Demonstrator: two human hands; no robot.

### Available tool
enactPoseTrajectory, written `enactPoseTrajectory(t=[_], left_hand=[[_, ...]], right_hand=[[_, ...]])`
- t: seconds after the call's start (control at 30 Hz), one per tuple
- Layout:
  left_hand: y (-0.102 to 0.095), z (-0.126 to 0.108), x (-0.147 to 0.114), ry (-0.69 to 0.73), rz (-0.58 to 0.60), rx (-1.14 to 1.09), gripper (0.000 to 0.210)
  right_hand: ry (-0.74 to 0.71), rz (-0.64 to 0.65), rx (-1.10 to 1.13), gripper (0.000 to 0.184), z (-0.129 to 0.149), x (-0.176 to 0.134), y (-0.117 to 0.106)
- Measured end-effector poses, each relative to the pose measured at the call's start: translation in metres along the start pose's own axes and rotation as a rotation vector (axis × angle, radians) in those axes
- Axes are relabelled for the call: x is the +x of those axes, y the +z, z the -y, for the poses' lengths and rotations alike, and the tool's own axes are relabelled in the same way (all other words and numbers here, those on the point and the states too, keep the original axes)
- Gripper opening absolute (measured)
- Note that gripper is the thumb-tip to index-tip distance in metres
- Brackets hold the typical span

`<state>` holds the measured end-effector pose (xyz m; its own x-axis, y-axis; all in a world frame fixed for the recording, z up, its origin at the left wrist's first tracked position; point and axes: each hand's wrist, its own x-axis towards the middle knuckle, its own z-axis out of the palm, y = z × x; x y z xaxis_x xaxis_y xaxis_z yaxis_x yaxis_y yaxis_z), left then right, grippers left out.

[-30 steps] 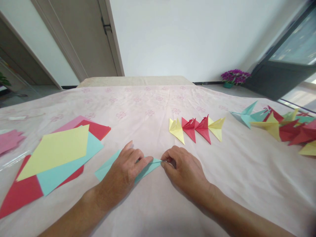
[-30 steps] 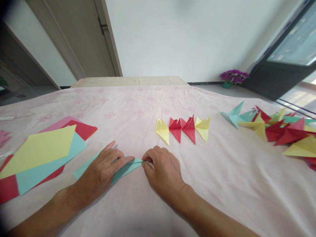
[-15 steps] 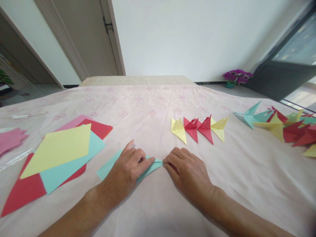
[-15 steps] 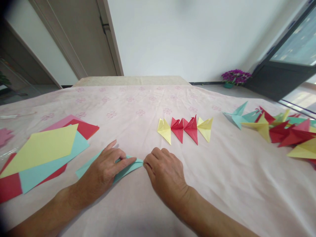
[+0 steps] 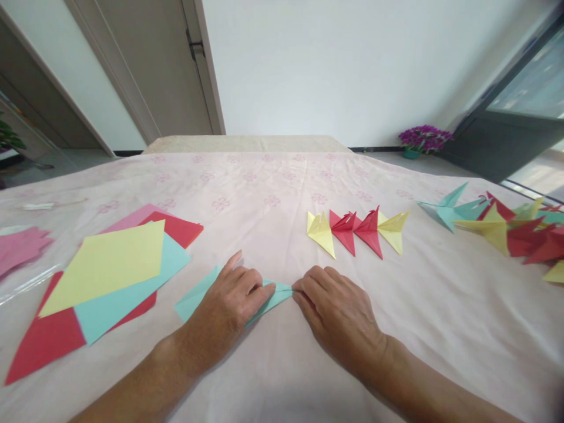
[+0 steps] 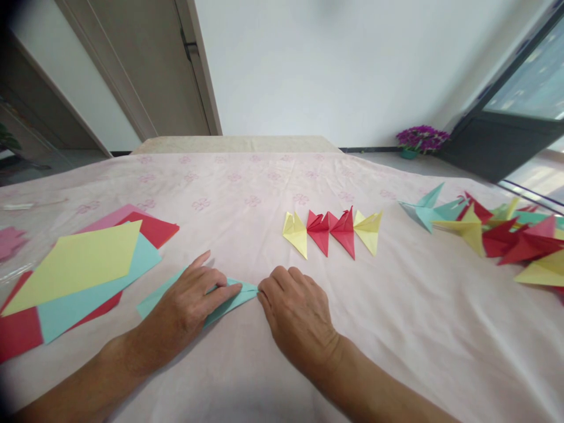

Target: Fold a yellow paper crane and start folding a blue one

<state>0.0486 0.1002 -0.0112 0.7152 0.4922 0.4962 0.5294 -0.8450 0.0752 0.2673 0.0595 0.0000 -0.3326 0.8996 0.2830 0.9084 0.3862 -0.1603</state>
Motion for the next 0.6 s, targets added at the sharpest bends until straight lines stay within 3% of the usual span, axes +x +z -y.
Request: enactPoseTrajectory(t=[0.23, 0.6], left_hand=[[0.0008, -0.0012, 0.0007, -0.005, 0.005, -0.02, 0.027], [0.0015, -0.0005, 0.0006, -0.047, 0.051, -0.041, 0.024]], right_hand=[[0.156, 0.077, 0.198, 0.009, -0.0021, 0.0071, -0.0009], [0.104, 0.058, 0.162, 0.013, -0.0021, 0.0058, -0.0018]])
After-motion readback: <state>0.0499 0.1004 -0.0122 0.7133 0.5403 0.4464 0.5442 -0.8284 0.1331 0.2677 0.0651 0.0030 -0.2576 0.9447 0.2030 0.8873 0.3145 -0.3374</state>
